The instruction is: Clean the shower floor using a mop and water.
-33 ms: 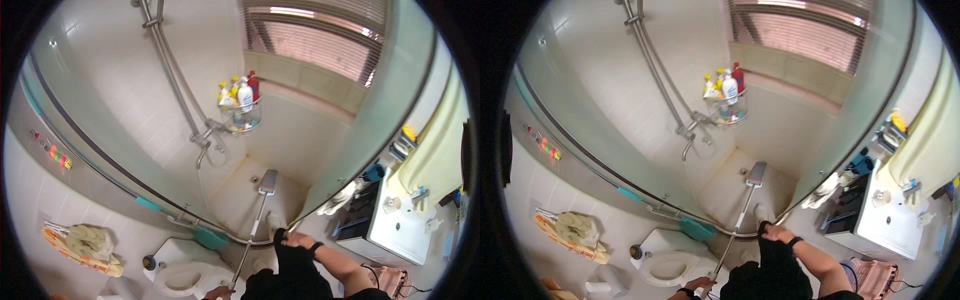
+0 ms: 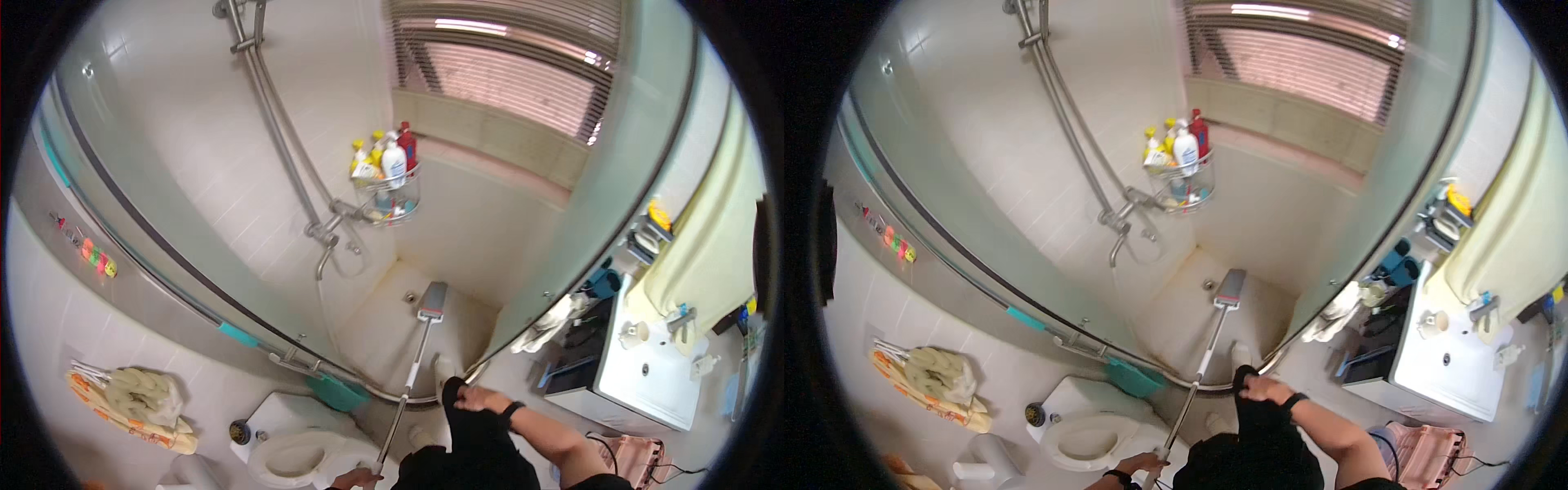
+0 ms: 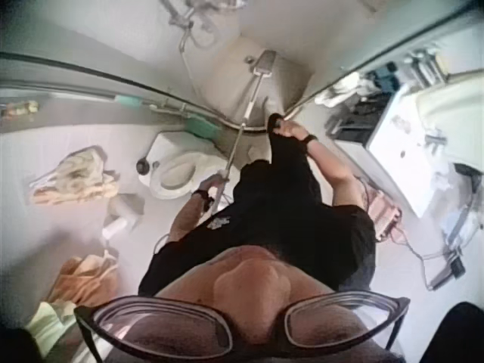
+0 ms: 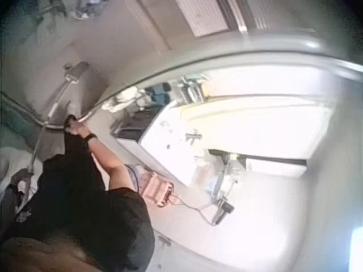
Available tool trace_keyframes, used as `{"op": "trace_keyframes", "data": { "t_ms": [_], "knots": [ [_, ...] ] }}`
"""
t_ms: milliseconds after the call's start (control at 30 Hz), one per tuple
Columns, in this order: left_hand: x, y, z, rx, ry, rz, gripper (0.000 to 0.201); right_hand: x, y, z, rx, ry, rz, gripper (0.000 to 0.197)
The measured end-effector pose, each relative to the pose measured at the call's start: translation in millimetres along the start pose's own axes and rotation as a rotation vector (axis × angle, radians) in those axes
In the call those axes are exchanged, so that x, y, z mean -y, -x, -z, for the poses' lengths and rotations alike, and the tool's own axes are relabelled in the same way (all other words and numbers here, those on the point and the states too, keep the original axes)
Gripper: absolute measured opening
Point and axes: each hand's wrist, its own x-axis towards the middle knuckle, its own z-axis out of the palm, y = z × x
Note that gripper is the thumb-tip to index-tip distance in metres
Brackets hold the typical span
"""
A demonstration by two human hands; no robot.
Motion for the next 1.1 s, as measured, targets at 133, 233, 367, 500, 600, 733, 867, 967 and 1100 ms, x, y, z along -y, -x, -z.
{"op": "trace_keyframes", "data": {
  "t_ms": [133, 233, 367, 500, 600, 733, 867, 967, 1100],
  "knots": [
    [-73, 62, 12, 0.106, -0.242, -0.084, 0.052, 23, 42, -43, 0.174, -0.367, -0.036, 0.077],
    [-97, 69, 3, 0.129, -0.258, -0.329, 0.052, 15, 48, -90, 0.128, -0.325, 0.167, 0.073],
    [-123, 77, -14, 0.106, 0.007, -0.451, 0.045, 52, 86, -110, 0.257, -0.592, -0.003, 0.078],
    [-168, 94, -54, 0.035, 0.223, -0.372, 0.046, 36, 93, -164, 0.373, -0.753, 0.058, 0.077],
    [-233, 100, -92, -0.051, 0.316, -0.548, 0.050, 1, 117, -202, 0.391, -1.026, -0.019, 0.089],
    [-280, -3, -176, 0.197, 0.481, -0.806, 0.048, 6, 242, -176, 0.133, -1.448, 0.014, 0.075],
    [-366, 23, -220, 0.534, 0.521, -0.597, 0.042, -82, 282, -198, 0.020, -1.567, -0.073, 0.046],
    [-380, 18, -233, 0.332, 0.294, -0.577, 0.046, -124, 298, -212, -0.054, -1.551, -0.230, 0.034],
    [-360, 33, -185, 0.090, 0.220, -0.513, 0.048, -127, 325, -212, 0.049, -1.202, -0.205, 0.037]
  ]
}}
